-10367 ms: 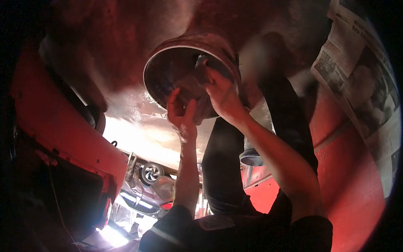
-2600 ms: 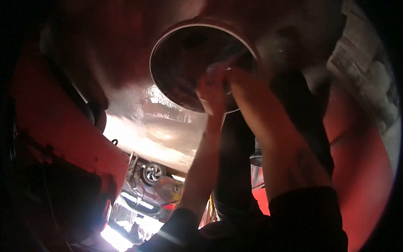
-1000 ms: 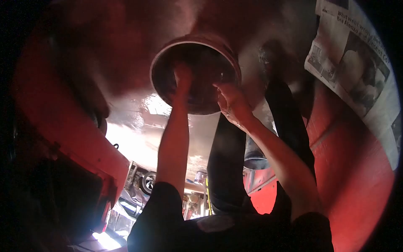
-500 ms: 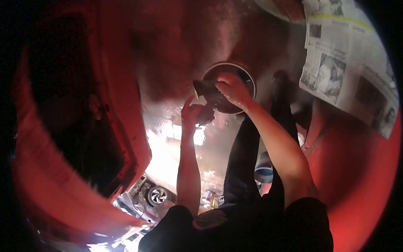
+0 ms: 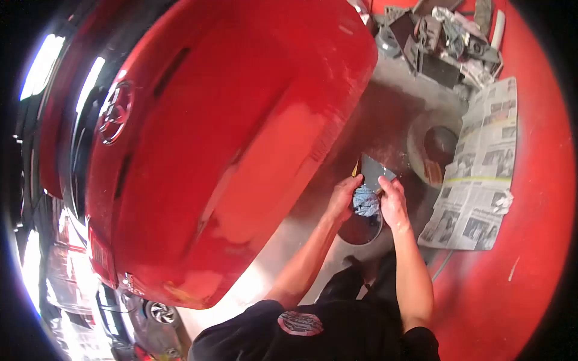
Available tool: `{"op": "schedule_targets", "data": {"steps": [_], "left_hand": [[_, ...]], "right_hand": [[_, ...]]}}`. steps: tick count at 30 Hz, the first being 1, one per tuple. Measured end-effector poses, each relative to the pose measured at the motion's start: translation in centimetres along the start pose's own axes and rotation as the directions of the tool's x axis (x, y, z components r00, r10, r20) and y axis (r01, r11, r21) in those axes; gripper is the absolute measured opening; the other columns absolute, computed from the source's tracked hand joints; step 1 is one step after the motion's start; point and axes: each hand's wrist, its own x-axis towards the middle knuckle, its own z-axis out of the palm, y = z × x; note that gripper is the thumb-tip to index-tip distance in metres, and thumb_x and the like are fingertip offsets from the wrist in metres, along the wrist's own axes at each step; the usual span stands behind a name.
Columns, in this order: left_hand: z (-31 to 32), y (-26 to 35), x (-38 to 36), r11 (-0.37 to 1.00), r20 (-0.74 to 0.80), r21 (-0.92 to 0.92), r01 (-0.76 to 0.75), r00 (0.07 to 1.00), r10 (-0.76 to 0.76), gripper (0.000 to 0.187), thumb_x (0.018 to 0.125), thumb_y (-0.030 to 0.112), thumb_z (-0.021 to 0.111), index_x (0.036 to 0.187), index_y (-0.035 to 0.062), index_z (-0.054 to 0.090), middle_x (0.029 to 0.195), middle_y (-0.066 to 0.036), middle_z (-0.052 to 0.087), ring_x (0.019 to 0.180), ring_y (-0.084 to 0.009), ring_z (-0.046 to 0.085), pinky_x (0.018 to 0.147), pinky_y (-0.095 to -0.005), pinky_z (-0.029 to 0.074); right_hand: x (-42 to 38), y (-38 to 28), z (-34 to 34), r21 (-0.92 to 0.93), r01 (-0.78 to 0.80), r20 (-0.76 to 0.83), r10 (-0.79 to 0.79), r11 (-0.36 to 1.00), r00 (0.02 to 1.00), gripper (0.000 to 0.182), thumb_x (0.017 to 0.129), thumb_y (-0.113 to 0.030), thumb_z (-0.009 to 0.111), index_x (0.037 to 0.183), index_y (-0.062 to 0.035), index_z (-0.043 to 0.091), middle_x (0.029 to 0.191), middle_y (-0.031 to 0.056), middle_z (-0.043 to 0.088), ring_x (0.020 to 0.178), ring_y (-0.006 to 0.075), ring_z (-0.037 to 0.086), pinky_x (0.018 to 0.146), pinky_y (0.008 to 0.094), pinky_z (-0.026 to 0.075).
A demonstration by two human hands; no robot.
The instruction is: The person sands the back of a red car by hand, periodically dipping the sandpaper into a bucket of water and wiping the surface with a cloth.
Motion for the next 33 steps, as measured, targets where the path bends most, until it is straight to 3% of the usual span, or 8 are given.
{"op": "schedule_targets", "data": {"steps": [7, 9, 12, 15, 16, 19, 24, 33], "left_hand": [[2.4, 8.2, -3.3, 0.889, 0.008, 0.403, -0.219, 0.972, 0.236, 0.023, 0.098, 0.025, 0.080, 0.106, 0.0035, 0.076, 0.091, -0.002, 0.072, 0.081, -0.0099, 0.065, 0.075, -0.0268, 0.054], [4.4, 13.3, -7.2, 0.818, -0.016, 0.502, -0.279, 0.943, 0.332, 0.027, 0.096, 0.023, 0.082, 0.112, 0.0011, 0.076, 0.094, -0.004, 0.074, 0.083, -0.0108, 0.068, 0.076, -0.0284, 0.056], [5.7, 19.9, -12.8, 0.819, -0.062, 0.403, -0.408, 0.881, 0.469, 0.027, 0.094, 0.015, 0.081, 0.117, 0.0015, 0.074, 0.098, -0.005, 0.074, 0.084, -0.0124, 0.069, 0.078, -0.0297, 0.058], [7.3, 26.6, -18.2, 0.398, -0.098, 0.781, -0.481, 0.536, 0.839, 0.018, 0.094, 0.008, 0.079, 0.111, 0.0021, 0.078, 0.095, -0.004, 0.076, 0.086, -0.0107, 0.068, 0.077, -0.0274, 0.056], [5.2, 28.5, -18.5, 0.186, 0.012, 0.852, -0.489, 0.374, 0.927, 0.017, 0.095, 0.007, 0.079, 0.111, 0.0026, 0.078, 0.098, -0.004, 0.076, 0.089, -0.0108, 0.067, 0.080, -0.0278, 0.056], [4.1, 33.1, -22.0, -0.281, 0.279, 0.959, 0.042, 0.038, 0.959, 0.019, 0.095, 0.012, 0.080, 0.112, 0.0073, 0.077, 0.106, -0.007, 0.071, 0.098, -0.0209, 0.070, 0.087, -0.0356, 0.057], [-5.5, 36.2, -27.1, -0.692, 0.505, 0.513, 0.508, 0.474, 0.721, 0.044, 0.092, 0.024, 0.079, 0.133, 0.0144, 0.070, 0.147, -0.015, 0.058, 0.131, -0.0412, 0.056, 0.106, -0.0551, 0.050], [-10.3, 36.5, -29.9, -0.787, 0.597, 0.549, 0.283, 0.526, 0.606, 0.055, 0.087, 0.017, 0.080, 0.140, 0.0126, 0.066, 0.159, -0.018, 0.046, 0.145, -0.0459, 0.042, 0.120, -0.0602, 0.038]], "right_hand": [[1.6, -5.6, 2.3, -0.903, 0.427, 0.401, -0.422, -0.035, 0.813, 0.038, 0.102, -0.003, 0.061, 0.139, -0.0071, 0.066, 0.124, 0.0153, 0.067, 0.118, 0.0255, 0.065, 0.101, 0.0427, 0.055], [3.3, -9.9, 8.8, -0.130, 0.253, -0.012, -0.256, 0.959, 0.967, 0.042, 0.106, -0.014, 0.061, 0.147, -0.0090, 0.062, 0.143, 0.0152, 0.062, 0.123, 0.0237, 0.065, 0.097, 0.0455, 0.061], [7.5, -13.7, 13.7, -0.437, 0.458, 0.043, -0.491, 0.774, 0.870, 0.042, 0.107, -0.019, 0.062, 0.148, -0.0093, 0.063, 0.127, 0.0071, 0.072, 0.104, 0.0147, 0.070, 0.083, 0.0317, 0.060], [11.6, -14.8, 19.9, -0.637, 0.644, 0.279, -0.652, 0.423, 0.705, 0.037, 0.108, -0.016, 0.061, 0.141, -0.0016, 0.067, 0.103, 0.0157, 0.075, 0.091, 0.0184, 0.071, 0.082, 0.0336, 0.056], [14.7, -13.6, 21.9, -0.588, 0.808, 0.473, -0.822, -0.026, 0.318, 0.037, 0.106, -0.011, 0.059, 0.141, -0.0002, 0.066, 0.126, 0.0220, 0.072, 0.114, 0.0318, 0.071, 0.097, 0.0399, 0.056], [15.0, -8.1, 26.1, -0.564, 0.766, 0.780, -0.503, -0.309, 0.371, 0.047, 0.103, -0.023, 0.060, 0.147, -0.0045, 0.061, 0.156, 0.0190, 0.056, 0.148, 0.0426, 0.047, 0.123, 0.0584, 0.035], [15.2, -4.2, 26.2, -0.516, 0.796, 0.854, -0.261, -0.315, 0.450, 0.056, 0.101, -0.035, 0.065, 0.152, -0.0115, 0.058, 0.163, 0.0175, 0.046, 0.151, 0.0413, 0.042, 0.123, 0.0635, 0.032], [15.9, -4.2, 28.3, -0.377, 0.732, 0.926, -0.211, -0.567, 0.314, 0.047, 0.102, -0.024, 0.062, 0.143, -0.0014, 0.061, 0.163, 0.0218, 0.044, 0.155, 0.0412, 0.037, 0.125, 0.0648, 0.028]]}}
